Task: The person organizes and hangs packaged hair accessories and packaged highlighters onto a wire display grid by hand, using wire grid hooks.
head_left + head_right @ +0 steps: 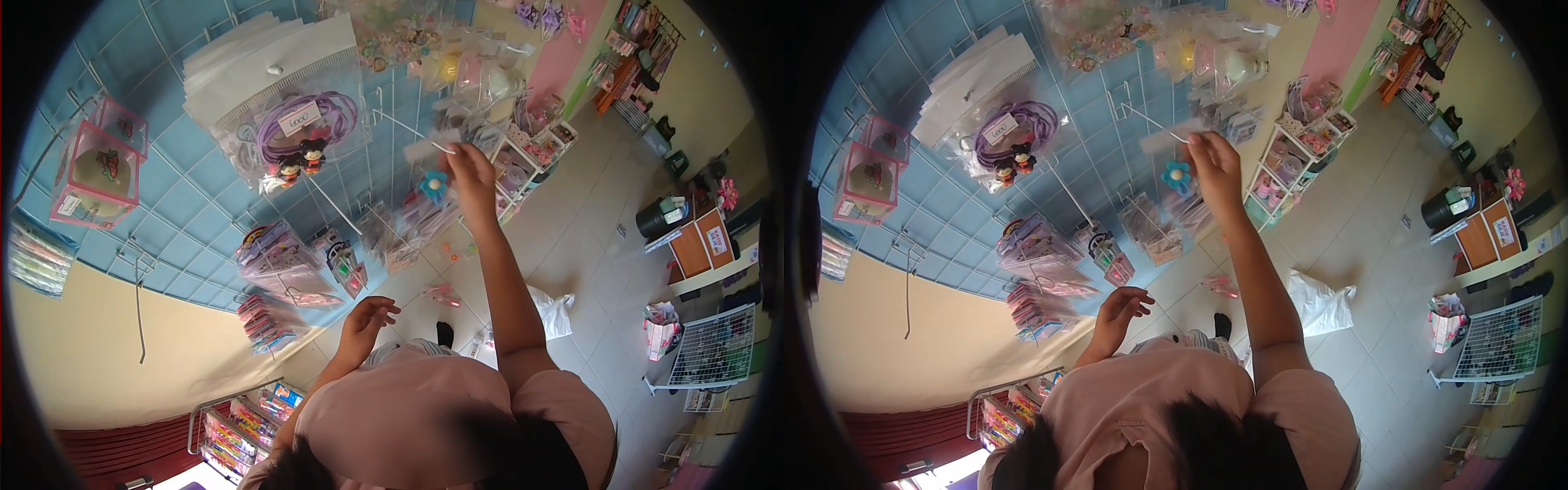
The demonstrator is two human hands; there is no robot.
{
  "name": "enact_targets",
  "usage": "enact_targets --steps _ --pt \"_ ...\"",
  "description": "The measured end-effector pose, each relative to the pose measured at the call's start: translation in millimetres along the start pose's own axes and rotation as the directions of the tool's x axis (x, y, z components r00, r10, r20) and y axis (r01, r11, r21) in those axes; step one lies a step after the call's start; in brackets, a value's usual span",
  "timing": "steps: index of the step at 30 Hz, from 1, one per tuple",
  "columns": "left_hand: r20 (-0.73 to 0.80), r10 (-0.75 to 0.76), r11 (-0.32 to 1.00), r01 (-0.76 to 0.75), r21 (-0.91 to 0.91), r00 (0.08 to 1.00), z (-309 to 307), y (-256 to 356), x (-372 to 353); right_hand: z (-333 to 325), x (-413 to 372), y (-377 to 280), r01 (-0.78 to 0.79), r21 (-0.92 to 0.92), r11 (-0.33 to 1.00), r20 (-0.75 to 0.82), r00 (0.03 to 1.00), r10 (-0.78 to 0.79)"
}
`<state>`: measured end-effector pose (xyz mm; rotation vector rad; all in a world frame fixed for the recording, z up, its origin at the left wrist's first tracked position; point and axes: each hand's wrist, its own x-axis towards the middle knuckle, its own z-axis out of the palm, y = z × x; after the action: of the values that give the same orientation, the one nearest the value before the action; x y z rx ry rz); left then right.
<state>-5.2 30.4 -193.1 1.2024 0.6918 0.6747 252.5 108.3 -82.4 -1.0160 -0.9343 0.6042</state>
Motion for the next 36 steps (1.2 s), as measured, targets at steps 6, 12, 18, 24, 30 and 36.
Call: enact_targets --steps 6,12,18,24,30,36 --pt "0.051 0.012 0.999 -0.014 0.049 0.999 7.7 -13.7 1.1 36.1 61.7 48.3 0.056 -0.051 0.997 0.105 0.993 -0.05" --pt "0.143 -0.172 0.963 0.135 0.233 0.975 7.4 -47.0 1.3 6.3 17.1 58.4 0.037 -0.214 0.976 -0.008 0.999 -0.039" --pt "0.268 -0.375 0.816 0.179 0.55 0.887 -10.6 -121.3 2.4 -153.8 -153.8 144.5 -0.597 -0.144 0.789 -0.267 0.791 0.55" --pt "0.303 -0.687 0.436 0.041 0.899 0.661 -18.7 -182.2 34.2 -295.0 -465.9 254.5 -0.894 -0.448 0.002 -0.47 0.237 0.85" --pt "0.293 -0.757 0.195 -0.226 0.954 0.584 -2.5 -244.5 90.2 -276.8 -565.0 186.9 -0.866 0.021 -0.5 -0.498 -0.443 0.746" --pt "0.295 -0.802 0.262 -0.138 0.955 0.52 33.8 -303.8 153.9 -325.3 -529.0 248.1 -0.988 0.146 -0.043 -0.455 -0.105 0.884"
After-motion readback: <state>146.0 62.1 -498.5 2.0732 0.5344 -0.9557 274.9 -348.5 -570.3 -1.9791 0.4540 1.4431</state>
